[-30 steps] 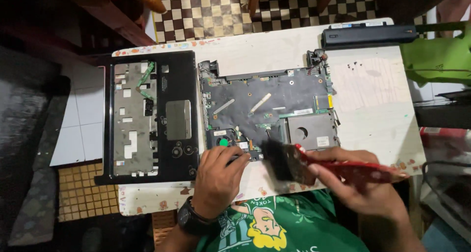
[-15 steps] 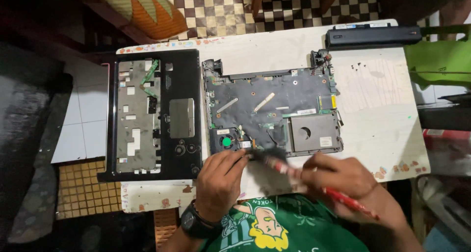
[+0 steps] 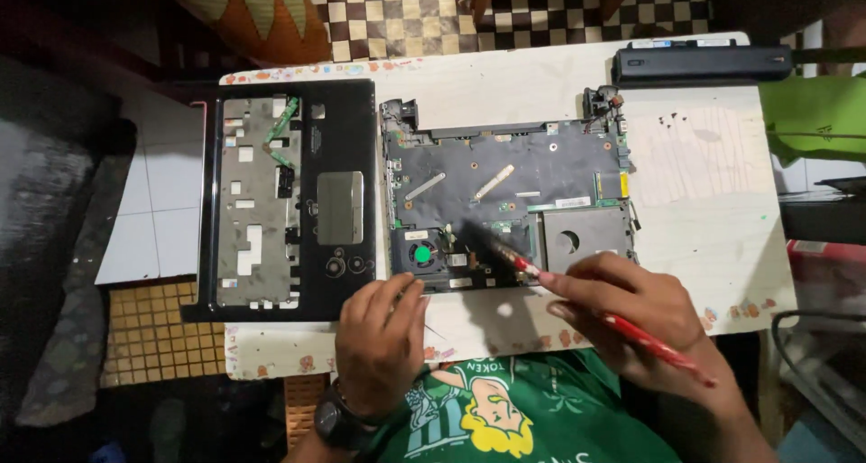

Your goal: Repairing a laptop by removing internal screws with a screwdriver and cleaning components with a brush

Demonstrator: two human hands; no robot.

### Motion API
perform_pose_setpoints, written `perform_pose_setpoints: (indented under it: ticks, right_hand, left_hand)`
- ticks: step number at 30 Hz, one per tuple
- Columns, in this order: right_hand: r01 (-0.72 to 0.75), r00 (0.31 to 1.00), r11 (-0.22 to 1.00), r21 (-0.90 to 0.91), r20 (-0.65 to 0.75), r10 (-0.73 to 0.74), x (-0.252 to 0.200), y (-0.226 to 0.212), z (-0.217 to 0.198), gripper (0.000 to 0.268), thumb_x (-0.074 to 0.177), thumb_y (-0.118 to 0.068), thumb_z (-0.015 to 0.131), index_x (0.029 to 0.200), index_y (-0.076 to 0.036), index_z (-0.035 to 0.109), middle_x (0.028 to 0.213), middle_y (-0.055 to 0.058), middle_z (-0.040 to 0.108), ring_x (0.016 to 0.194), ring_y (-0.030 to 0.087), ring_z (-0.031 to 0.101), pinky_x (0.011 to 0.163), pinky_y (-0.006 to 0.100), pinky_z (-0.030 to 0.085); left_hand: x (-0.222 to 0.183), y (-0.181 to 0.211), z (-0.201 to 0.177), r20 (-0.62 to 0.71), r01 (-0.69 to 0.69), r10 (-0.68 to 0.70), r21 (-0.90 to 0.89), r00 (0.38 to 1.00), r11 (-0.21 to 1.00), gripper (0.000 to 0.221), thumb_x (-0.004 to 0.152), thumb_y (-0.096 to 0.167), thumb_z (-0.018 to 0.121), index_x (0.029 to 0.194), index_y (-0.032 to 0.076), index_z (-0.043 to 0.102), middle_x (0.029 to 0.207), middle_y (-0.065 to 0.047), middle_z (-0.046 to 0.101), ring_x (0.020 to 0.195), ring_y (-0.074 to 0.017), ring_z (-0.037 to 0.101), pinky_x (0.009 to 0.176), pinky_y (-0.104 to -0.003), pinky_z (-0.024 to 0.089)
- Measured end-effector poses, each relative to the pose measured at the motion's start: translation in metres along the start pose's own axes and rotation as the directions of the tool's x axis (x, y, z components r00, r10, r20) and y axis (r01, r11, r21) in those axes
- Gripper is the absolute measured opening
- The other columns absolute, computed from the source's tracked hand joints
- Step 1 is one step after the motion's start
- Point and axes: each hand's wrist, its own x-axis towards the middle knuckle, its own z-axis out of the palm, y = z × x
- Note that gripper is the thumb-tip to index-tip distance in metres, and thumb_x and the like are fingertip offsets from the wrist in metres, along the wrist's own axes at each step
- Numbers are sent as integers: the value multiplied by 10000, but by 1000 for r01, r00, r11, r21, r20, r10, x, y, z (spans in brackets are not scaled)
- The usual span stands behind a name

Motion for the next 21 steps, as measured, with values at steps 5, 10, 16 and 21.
perform_pose_setpoints:
  ticks: [5, 10, 16, 21]
  right_hand:
    - [121, 939, 978, 169, 300, -168, 11, -8, 0, 278, 940, -245, 671, 1207, -164, 681, 931, 51, 713, 616, 174, 726, 461, 280, 551]
    - [201, 979, 980, -9, 46, -200, 12, 11, 21, 299, 934, -211, 699, 1221, -126, 699, 971, 93, 707, 650, 125, 762, 541, 205, 654]
    - [217, 955, 924, 313, 129, -268, 20, 12, 31, 179, 969, -247, 637, 1051, -95, 687, 888, 69, 698, 703, 158, 720, 535, 221, 636]
    - [87, 979, 952, 293, 149, -135, 29, 16, 29, 230, 935, -171, 688, 1161, -130, 708, 907, 31, 759, 679, 102, 692, 558, 198, 587]
  left_hand:
    - [-10, -2, 3, 33, 18, -17, -18, 999, 1000, 222, 931, 130, 729, 1137, 48, 725, 1166, -100, 719, 1022, -297, 638, 864, -444, 498]
    - [-16, 1, 3, 37, 34, -33, -23, 999, 999, 300, 909, 69, 753, 1203, 42, 702, 1216, -108, 706, 1076, -296, 641, 893, -433, 501]
    - [-21, -2, 10, -31, 56, -57, -32, 998, 998, 240, 954, 111, 711, 1179, 30, 721, 1202, -117, 692, 1094, -311, 661, 934, -422, 538]
    - [-15, -2, 7, -91, -6, 3, -32, 996, 999, 151, 953, 81, 716, 1086, 13, 737, 1144, -110, 702, 1043, -274, 668, 920, -386, 541]
